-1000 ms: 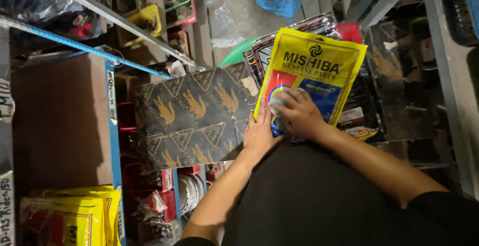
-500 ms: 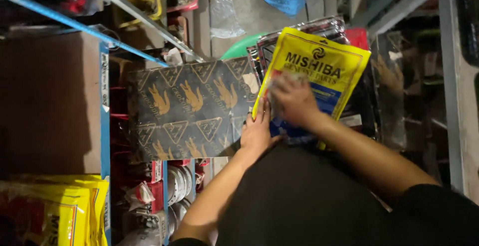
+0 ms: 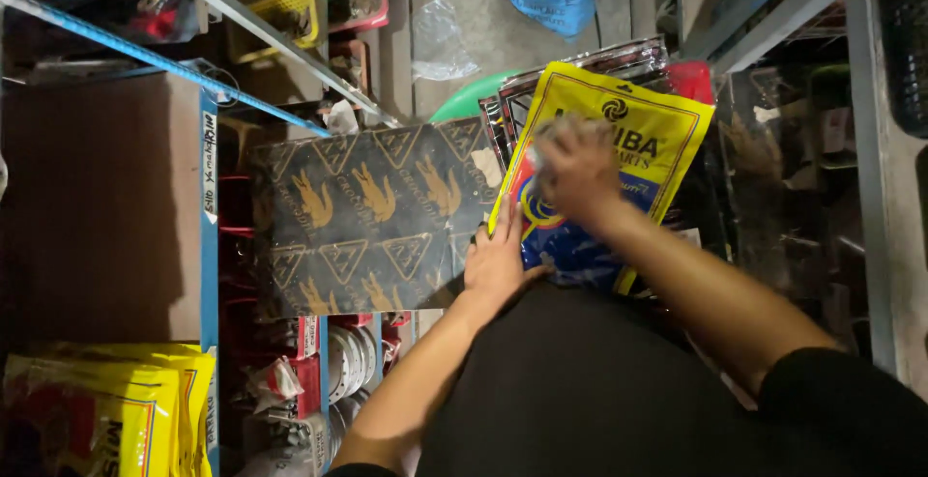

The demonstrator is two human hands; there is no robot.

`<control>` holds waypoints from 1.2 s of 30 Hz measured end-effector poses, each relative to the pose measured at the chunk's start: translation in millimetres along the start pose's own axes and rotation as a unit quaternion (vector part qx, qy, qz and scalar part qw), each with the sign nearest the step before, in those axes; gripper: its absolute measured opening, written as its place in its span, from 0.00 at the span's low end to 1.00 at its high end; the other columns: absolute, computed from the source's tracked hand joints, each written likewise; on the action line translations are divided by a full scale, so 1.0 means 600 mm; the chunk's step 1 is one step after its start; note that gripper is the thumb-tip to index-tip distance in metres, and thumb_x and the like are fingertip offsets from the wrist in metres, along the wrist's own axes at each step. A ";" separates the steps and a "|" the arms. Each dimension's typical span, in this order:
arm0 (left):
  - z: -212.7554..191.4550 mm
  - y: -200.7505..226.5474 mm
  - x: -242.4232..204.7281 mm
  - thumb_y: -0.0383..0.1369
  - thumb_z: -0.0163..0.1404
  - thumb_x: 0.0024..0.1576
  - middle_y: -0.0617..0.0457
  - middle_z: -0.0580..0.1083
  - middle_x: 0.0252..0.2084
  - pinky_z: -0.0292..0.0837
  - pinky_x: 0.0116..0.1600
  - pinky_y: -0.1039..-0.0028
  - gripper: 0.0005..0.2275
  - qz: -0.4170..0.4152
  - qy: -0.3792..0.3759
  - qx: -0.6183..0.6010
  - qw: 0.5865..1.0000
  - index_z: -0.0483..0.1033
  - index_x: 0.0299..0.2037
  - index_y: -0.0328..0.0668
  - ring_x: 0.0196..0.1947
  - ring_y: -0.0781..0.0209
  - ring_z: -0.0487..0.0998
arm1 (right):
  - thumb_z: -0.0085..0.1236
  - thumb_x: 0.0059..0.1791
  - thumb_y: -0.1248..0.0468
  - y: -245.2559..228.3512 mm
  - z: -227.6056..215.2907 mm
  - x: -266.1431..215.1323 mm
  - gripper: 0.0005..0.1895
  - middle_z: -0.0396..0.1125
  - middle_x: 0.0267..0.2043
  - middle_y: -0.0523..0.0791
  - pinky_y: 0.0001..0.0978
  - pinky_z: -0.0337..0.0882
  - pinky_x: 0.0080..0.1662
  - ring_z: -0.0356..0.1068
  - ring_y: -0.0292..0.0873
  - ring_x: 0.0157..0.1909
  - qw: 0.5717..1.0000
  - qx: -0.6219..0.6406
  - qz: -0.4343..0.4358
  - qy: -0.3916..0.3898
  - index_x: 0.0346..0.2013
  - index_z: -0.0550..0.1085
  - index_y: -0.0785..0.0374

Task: The person wipes the surface of a yellow and blue packaged item with a cloth, then places it on a shelf. They proceed to wipe a black packaged item with the same cloth.

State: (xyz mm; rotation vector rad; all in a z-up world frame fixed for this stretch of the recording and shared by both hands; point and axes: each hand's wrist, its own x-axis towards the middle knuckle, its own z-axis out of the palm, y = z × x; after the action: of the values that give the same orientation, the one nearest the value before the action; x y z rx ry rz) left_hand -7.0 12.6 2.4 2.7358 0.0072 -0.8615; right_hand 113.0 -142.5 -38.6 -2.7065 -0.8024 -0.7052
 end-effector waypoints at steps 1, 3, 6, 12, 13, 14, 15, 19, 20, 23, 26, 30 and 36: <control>-0.003 0.002 0.002 0.55 0.59 0.50 0.56 0.37 0.80 0.67 0.64 0.49 0.50 0.000 0.000 0.001 1.000 0.41 0.77 0.51 0.68 0.33 0.59 | 0.64 0.36 0.54 -0.012 0.008 -0.015 0.24 0.69 0.53 0.45 0.57 0.58 0.60 0.64 0.54 0.63 1.000 0.000 0.000 0.001 0.47 0.80 0.47; -0.006 0.004 0.001 0.48 0.62 0.51 0.59 0.36 0.80 0.68 0.64 0.48 0.43 -0.008 -0.010 0.007 1.000 0.51 0.75 0.51 0.69 0.32 0.57 | 0.62 0.37 0.52 -0.041 0.024 -0.052 0.22 0.70 0.58 0.45 0.60 0.60 0.59 0.65 0.54 0.64 0.995 0.079 -0.060 0.011 0.46 0.81 0.44; 0.047 -0.020 0.031 0.48 0.60 0.51 0.59 0.35 0.80 0.67 0.65 0.49 0.42 -0.018 -0.016 0.026 0.999 0.51 0.75 0.50 0.70 0.33 0.56 | 0.57 0.39 0.52 -0.062 0.023 -0.078 0.21 0.70 0.61 0.42 0.61 0.57 0.64 0.66 0.52 0.66 0.994 0.091 -0.061 0.007 0.47 0.80 0.43; -0.007 0.008 -0.012 0.53 0.59 0.51 0.56 0.35 0.80 0.67 0.64 0.46 0.48 -0.003 0.007 -0.013 1.000 0.42 0.77 0.50 0.68 0.30 0.58 | 0.58 0.38 0.50 0.032 0.012 -0.008 0.24 0.71 0.54 0.44 0.60 0.57 0.62 0.67 0.54 0.62 0.999 0.016 -0.022 0.021 0.49 0.80 0.43; -0.007 0.007 -0.013 0.53 0.59 0.51 0.56 0.35 0.80 0.67 0.64 0.46 0.48 -0.004 0.008 -0.013 1.000 0.42 0.77 0.50 0.68 0.30 0.58 | 0.58 0.38 0.50 0.050 0.019 -0.005 0.24 0.71 0.54 0.44 0.60 0.57 0.62 0.67 0.54 0.62 0.999 0.018 -0.023 0.023 0.49 0.80 0.43; -0.007 0.007 -0.014 0.55 0.58 0.51 0.57 0.35 0.80 0.67 0.64 0.46 0.49 -0.003 0.013 -0.012 1.000 0.41 0.77 0.51 0.68 0.31 0.58 | 0.60 0.38 0.51 0.069 0.026 -0.004 0.25 0.70 0.57 0.43 0.58 0.57 0.62 0.66 0.53 0.64 0.999 -0.003 -0.010 0.031 0.50 0.80 0.43; -0.007 0.007 -0.014 0.56 0.58 0.50 0.57 0.34 0.80 0.68 0.63 0.47 0.49 -0.003 0.017 -0.012 1.000 0.40 0.77 0.51 0.68 0.31 0.58 | 0.62 0.38 0.52 0.088 0.032 -0.002 0.25 0.69 0.61 0.42 0.57 0.58 0.62 0.65 0.52 0.66 0.999 -0.023 0.002 0.038 0.51 0.80 0.43; -0.001 0.005 -0.011 0.57 0.58 0.50 0.58 0.35 0.80 0.68 0.63 0.46 0.50 0.000 0.020 -0.010 1.000 0.39 0.78 0.51 0.68 0.31 0.58 | 0.64 0.36 0.52 0.057 0.016 -0.024 0.27 0.68 0.61 0.42 0.54 0.59 0.60 0.63 0.52 0.66 0.999 -0.030 0.017 0.026 0.50 0.80 0.43; -0.002 0.004 -0.012 0.56 0.58 0.50 0.57 0.35 0.80 0.67 0.63 0.46 0.50 -0.001 0.013 -0.011 1.000 0.39 0.78 0.51 0.68 0.30 0.57 | 0.62 0.37 0.54 0.033 -0.002 -0.028 0.24 0.68 0.58 0.44 0.54 0.62 0.58 0.65 0.53 0.62 0.999 -0.028 0.021 0.037 0.49 0.80 0.45; 0.007 -0.001 -0.006 0.55 0.57 0.52 0.57 0.35 0.81 0.67 0.64 0.45 0.49 -0.003 -0.001 -0.002 1.000 0.38 0.78 0.50 0.69 0.31 0.56 | 0.60 0.37 0.57 -0.031 -0.026 -0.064 0.20 0.69 0.52 0.47 0.54 0.64 0.54 0.67 0.56 0.56 0.999 0.005 -0.003 0.053 0.44 0.80 0.48; 0.019 -0.003 0.006 0.53 0.58 0.53 0.57 0.34 0.80 0.68 0.64 0.46 0.48 -0.004 -0.013 0.019 1.000 0.39 0.77 0.50 0.70 0.31 0.56 | 0.56 0.39 0.54 -0.055 -0.012 -0.110 0.18 0.70 0.54 0.46 0.56 0.62 0.58 0.67 0.54 0.59 0.997 0.049 -0.035 0.051 0.43 0.80 0.46; 0.009 0.003 0.001 0.54 0.56 0.52 0.55 0.36 0.80 0.66 0.65 0.46 0.48 -0.006 -0.014 0.005 1.000 0.38 0.78 0.50 0.70 0.31 0.57 | 0.58 0.37 0.55 -0.016 -0.017 -0.079 0.19 0.71 0.51 0.47 0.59 0.64 0.58 0.70 0.55 0.57 0.999 -0.010 -0.011 0.049 0.42 0.80 0.46; 0.004 0.003 -0.001 0.58 0.56 0.51 0.55 0.35 0.81 0.66 0.65 0.44 0.50 0.002 0.002 -0.002 1.000 0.38 0.78 0.49 0.69 0.29 0.57 | 0.63 0.34 0.55 0.052 -0.010 -0.073 0.31 0.67 0.61 0.47 0.61 0.61 0.60 0.63 0.56 0.67 0.995 -0.055 0.083 0.014 0.53 0.79 0.48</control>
State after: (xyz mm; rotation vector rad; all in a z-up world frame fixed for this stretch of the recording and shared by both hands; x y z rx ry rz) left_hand -8.9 10.5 1.5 2.7335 0.0050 -0.8531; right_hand 96.0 -189.8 -58.3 -2.8123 -0.5394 -0.7674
